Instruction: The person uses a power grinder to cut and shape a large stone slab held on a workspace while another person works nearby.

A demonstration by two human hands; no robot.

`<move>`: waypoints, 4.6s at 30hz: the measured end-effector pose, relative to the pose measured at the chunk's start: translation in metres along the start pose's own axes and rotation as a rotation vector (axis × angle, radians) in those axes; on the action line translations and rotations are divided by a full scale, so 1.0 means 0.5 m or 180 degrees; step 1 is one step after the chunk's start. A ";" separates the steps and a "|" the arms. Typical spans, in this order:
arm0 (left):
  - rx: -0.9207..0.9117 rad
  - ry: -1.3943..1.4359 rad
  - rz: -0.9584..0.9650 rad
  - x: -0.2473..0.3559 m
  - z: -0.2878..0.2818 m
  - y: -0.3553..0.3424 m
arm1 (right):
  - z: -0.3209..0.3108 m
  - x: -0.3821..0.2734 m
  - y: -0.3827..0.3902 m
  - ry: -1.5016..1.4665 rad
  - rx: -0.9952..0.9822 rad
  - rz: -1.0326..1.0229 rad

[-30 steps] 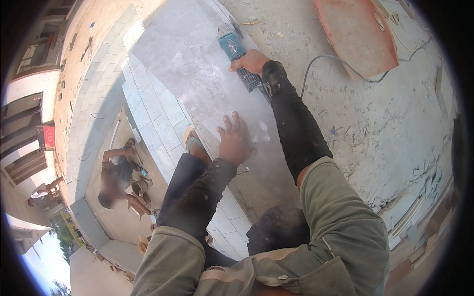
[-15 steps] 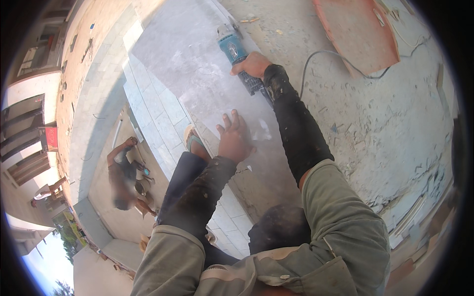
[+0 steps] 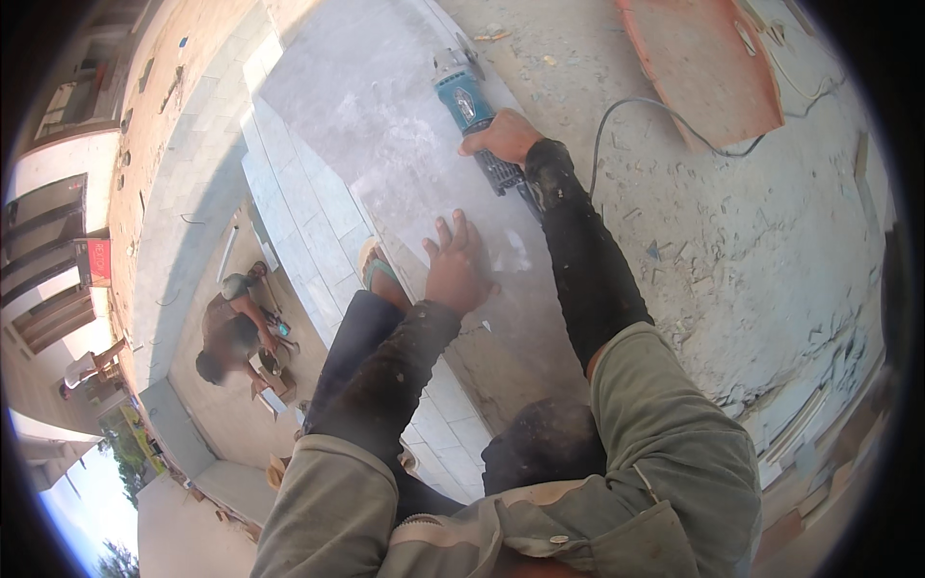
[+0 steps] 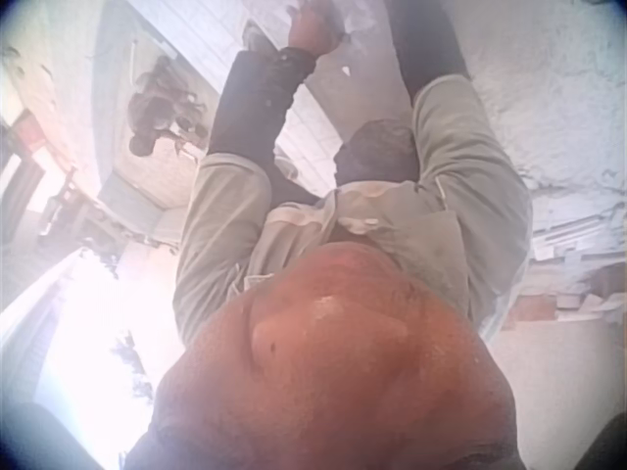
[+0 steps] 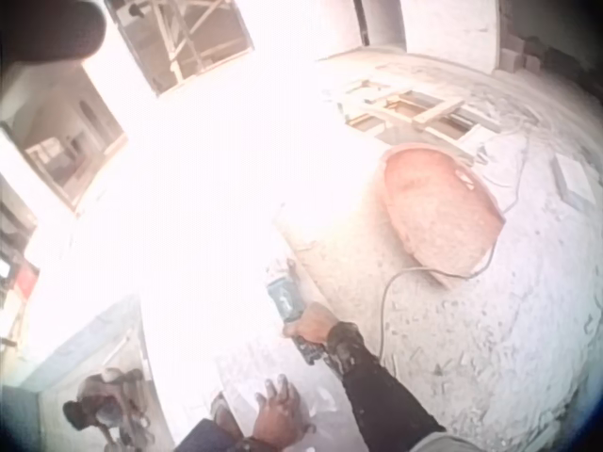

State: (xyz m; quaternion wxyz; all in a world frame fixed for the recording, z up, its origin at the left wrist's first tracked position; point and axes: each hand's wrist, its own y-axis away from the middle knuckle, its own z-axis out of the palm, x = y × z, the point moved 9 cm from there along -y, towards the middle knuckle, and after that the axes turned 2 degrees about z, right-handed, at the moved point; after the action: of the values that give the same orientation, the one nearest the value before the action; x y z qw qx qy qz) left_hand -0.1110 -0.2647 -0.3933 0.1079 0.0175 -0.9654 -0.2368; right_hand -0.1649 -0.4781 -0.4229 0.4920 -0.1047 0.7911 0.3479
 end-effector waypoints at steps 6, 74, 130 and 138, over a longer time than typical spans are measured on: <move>0.0014 -0.0015 0.0010 -0.002 -0.003 0.001 | 0.010 0.014 0.004 -0.0068 0.0014 0.0000; -0.0020 -0.0175 -0.0111 -0.009 0.013 -0.009 | 0.014 0.027 -0.022 -0.0217 -0.0048 0.0077; -0.0117 -0.0053 -0.0013 0.072 0.026 0.090 | -0.002 0.025 0.036 0.0196 0.0019 0.0289; -0.0193 -0.0144 -0.0047 0.064 0.031 0.087 | 0.000 0.024 0.046 0.0463 0.0111 0.0191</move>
State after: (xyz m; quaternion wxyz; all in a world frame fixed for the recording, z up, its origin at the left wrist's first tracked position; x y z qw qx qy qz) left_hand -0.1450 -0.2216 -0.3804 0.0847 0.0161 -0.9598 -0.2670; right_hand -0.1823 -0.4589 -0.4229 0.4243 -0.0974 0.8335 0.3401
